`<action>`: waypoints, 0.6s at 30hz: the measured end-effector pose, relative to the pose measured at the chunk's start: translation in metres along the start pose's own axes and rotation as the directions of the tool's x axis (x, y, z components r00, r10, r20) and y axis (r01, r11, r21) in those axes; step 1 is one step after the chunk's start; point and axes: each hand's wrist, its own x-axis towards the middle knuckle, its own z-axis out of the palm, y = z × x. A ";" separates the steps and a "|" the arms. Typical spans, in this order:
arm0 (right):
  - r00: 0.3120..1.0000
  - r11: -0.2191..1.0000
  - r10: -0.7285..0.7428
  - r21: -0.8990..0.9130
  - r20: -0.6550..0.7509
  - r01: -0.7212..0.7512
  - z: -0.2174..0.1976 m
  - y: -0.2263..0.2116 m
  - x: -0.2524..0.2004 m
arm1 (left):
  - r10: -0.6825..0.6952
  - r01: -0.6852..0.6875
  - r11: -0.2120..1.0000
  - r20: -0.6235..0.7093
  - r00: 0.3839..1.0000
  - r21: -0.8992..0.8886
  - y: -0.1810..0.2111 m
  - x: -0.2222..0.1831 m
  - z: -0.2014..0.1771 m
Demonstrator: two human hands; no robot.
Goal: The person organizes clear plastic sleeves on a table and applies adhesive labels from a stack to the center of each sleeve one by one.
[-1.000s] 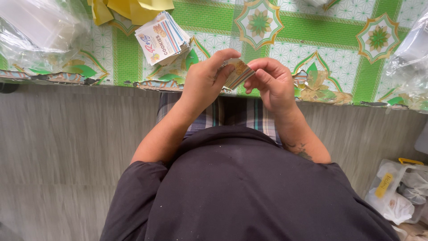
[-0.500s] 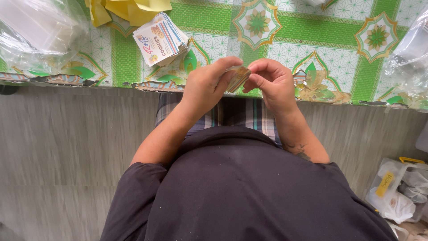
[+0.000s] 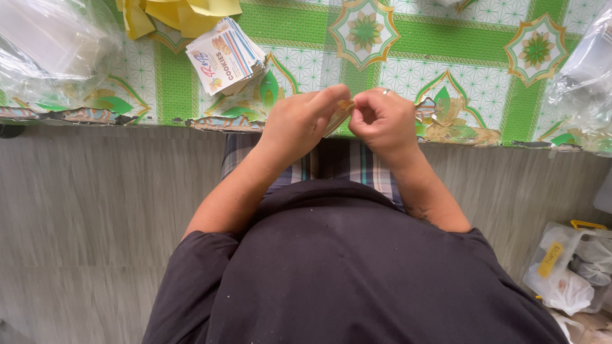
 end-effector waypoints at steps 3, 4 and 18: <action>0.997 0.996 -0.069 -0.055 -0.042 0.067 0.009 0.001 0.001 | -0.046 0.046 0.999 0.008 0.999 -0.027 -0.001 0.000 0.000; 0.997 0.996 -0.068 -0.054 -0.046 0.066 0.010 0.003 0.001 | -0.064 0.064 0.998 0.016 0.998 -0.024 -0.001 0.000 0.000; 0.961 0.828 0.258 0.490 0.102 -0.274 0.009 0.012 -0.004 | -0.119 0.120 0.991 0.018 0.993 -0.068 -0.007 -0.001 -0.002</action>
